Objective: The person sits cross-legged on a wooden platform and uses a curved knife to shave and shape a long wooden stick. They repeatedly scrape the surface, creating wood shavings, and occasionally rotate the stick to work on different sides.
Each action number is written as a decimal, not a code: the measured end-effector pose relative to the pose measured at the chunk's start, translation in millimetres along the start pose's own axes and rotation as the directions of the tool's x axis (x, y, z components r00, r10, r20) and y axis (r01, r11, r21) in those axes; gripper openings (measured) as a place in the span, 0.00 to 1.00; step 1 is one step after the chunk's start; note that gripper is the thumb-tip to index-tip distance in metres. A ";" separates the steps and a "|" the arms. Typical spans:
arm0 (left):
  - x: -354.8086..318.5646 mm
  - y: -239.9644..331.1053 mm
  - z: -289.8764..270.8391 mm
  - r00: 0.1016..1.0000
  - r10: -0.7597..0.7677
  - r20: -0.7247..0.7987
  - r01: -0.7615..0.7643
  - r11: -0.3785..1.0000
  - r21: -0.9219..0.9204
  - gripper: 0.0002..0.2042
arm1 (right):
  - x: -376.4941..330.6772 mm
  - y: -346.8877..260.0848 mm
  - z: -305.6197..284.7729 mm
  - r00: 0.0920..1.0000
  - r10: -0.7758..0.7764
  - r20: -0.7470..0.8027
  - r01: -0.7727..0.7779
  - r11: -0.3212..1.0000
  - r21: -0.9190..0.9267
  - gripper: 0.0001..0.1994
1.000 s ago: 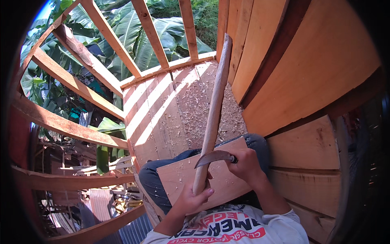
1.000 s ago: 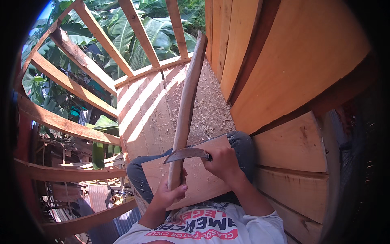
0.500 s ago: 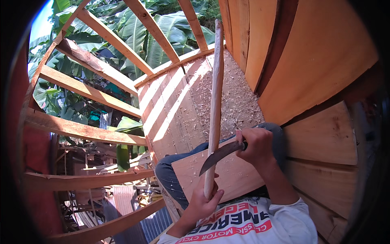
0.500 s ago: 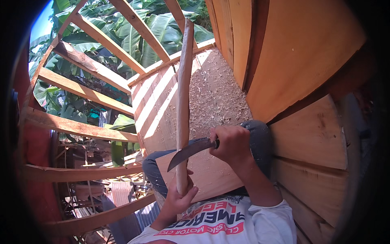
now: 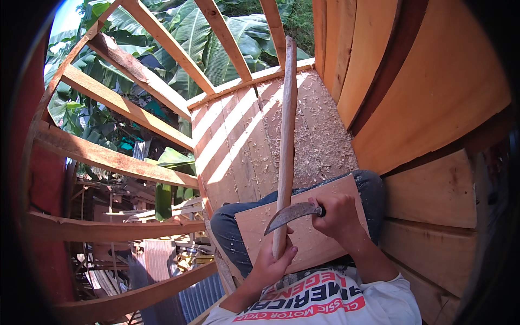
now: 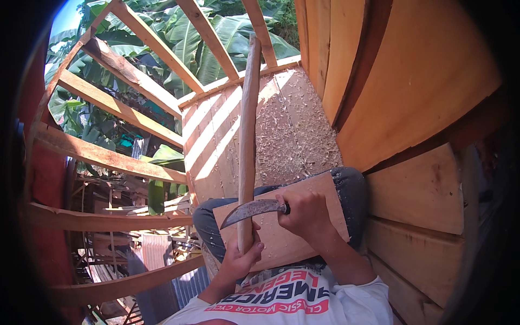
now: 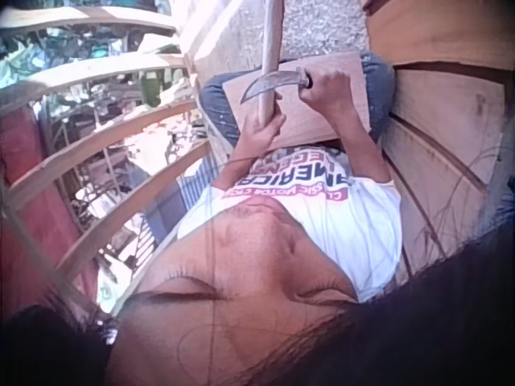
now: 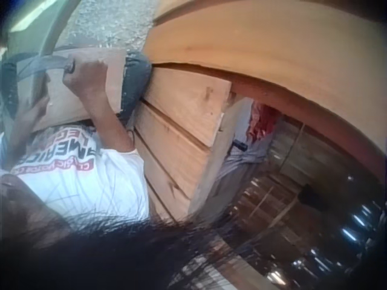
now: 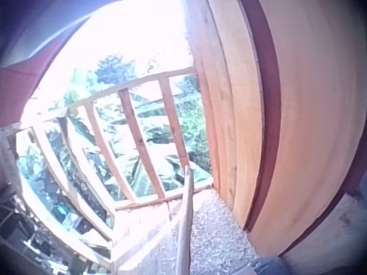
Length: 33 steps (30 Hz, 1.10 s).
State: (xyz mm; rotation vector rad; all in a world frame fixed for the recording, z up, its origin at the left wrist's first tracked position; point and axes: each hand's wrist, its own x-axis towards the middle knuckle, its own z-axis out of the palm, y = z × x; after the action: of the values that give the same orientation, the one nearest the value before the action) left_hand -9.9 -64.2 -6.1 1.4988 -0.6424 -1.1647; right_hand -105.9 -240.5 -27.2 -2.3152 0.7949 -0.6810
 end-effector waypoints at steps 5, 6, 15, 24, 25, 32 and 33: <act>-3.7 11.2 -1.8 0.977 0.214 0.016 -0.194 0.848 0.494 0.18 | 5.7 4.2 -6.2 0.997 -0.066 -0.042 0.062 0.994 -0.090 0.12; -5.9 11.8 -0.9 0.979 0.206 -0.006 -0.177 0.856 0.485 0.18 | 11.1 3.9 -10.2 0.992 -0.095 -0.079 0.086 0.990 -0.111 0.13; -18.7 22.0 12.0 0.992 0.082 -0.096 -0.046 0.943 0.330 0.17 | 19.7 4.8 -17.2 0.980 -0.014 -0.198 -0.007 0.994 -0.108 0.11; -32.0 -9.0 3.9 1.000 -0.026 0.002 0.026 0.996 0.083 0.19 | 15.2 18.2 -48.7 0.974 0.209 -0.087 -0.219 0.966 -0.136 0.07; -28.5 -10.6 2.2 0.999 -0.044 0.009 0.044 0.999 -0.020 0.19 | 5.8 15.2 -35.4 0.984 0.170 -0.047 -0.173 0.982 -0.075 0.07; 13.5 -5.2 19.9 0.980 0.198 -0.034 -0.178 0.772 -0.611 0.20 | -29.2 4.4 9.7 0.922 0.205 0.328 -0.362 0.757 0.544 0.20; 21.8 -2.7 24.4 0.965 0.248 -0.091 -0.251 0.757 -0.603 0.20 | -33.2 5.6 10.4 0.907 0.181 0.379 -0.396 0.669 0.629 0.21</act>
State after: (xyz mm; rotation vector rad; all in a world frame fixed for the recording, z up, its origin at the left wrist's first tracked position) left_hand -24.5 -92.6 -14.3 0.8294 -0.3851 -1.0230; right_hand -124.4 -218.1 -47.0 -1.4914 0.6082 -0.3825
